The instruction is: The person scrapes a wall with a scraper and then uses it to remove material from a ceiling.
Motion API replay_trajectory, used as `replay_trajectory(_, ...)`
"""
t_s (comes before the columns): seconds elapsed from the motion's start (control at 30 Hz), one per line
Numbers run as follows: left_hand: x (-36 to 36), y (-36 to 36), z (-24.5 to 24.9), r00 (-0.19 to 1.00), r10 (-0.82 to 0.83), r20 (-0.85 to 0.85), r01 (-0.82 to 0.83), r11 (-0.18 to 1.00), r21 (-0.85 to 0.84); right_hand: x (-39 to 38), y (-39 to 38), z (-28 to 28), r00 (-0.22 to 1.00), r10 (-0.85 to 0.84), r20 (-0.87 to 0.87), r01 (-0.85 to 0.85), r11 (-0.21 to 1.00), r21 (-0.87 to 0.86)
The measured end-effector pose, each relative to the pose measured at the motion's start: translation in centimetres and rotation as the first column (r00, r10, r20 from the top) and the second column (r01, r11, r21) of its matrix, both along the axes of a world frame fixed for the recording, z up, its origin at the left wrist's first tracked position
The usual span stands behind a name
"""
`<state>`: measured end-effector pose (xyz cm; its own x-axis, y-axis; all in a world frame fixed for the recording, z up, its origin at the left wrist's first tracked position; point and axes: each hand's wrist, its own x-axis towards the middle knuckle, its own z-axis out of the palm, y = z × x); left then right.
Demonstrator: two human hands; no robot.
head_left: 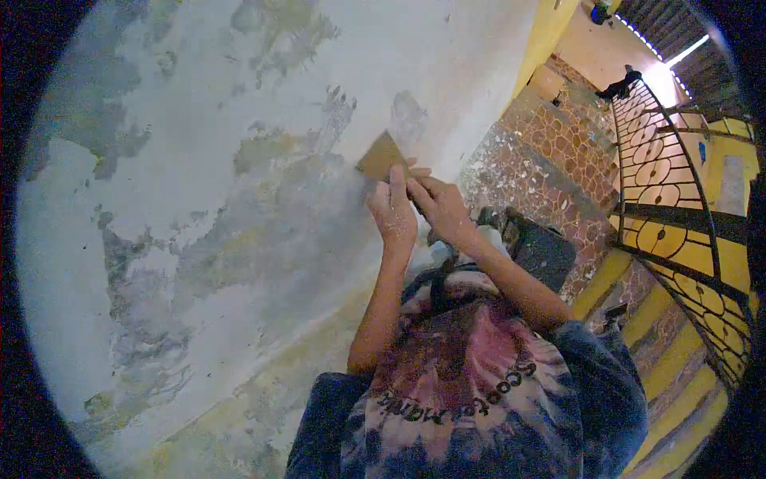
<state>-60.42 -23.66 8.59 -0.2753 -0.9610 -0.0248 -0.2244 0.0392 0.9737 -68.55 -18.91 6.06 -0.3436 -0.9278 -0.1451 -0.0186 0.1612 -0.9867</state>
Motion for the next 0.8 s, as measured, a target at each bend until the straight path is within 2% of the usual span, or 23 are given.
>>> replay_trajectory(0.03, 0.1, -0.1, -0.9, 1.0, -0.004, -0.005, 0.004, 1.0, -0.01, 0.1, 0.0, -0.6, 1.0, -0.004, -0.005, 0.004, 1.0, -0.01)
replay_trajectory(0.1, -0.2, 0.0, -1.5, 0.999, -0.019, -0.05, 0.024, 0.994, 0.109, 0.2, 0.5, -1.0, 0.994, -0.031, 0.101, 0.029, 0.999, 0.028)
replay_trajectory(0.13, -0.1, 0.0, -1.8, 0.998, -0.017, -0.052, 0.023, 0.994, 0.108, 0.2, 0.5, -1.2, 0.995, -0.03, 0.099, 0.027, 0.999, 0.027)
replay_trajectory(0.2, -0.7, 0.4, 0.8, 0.999, -0.01, 0.034, 0.008, 0.999, 0.048, 0.2, 0.7, 0.0, 0.992, -0.086, 0.095, 0.087, 0.996, -0.001)
replay_trajectory(0.33, -0.8, -0.4, 1.1, 0.997, -0.067, 0.048, 0.068, 0.998, -0.01, -0.1, 0.0, -0.2, 0.997, -0.07, 0.036, 0.067, 0.995, 0.08)
replay_trajectory(0.4, -1.0, -0.3, -0.2, 0.996, -0.047, -0.082, 0.059, 0.987, 0.152, 0.0, 0.2, -1.0, 0.99, -0.144, -0.014, 0.143, 0.99, -0.006)
replay_trajectory(0.53, -1.4, 0.3, -0.3, 0.987, -0.057, -0.15, 0.09, 0.971, 0.223, -1.0, 1.3, 0.0, 0.99, -0.137, -0.034, 0.138, 0.99, 0.024)
replay_trajectory(0.6, -1.7, 0.7, 0.5, 0.978, -0.025, -0.209, 0.068, 0.976, 0.205, -1.3, 1.5, 0.8, 0.989, -0.146, 0.032, 0.148, 0.987, -0.069)
replay_trajectory(0.8, -1.9, 0.2, 0.2, 0.993, 0.0, -0.118, 0.021, 0.985, 0.173, -1.6, 1.2, 1.9, 0.994, -0.106, -0.006, 0.106, 0.993, 0.045)
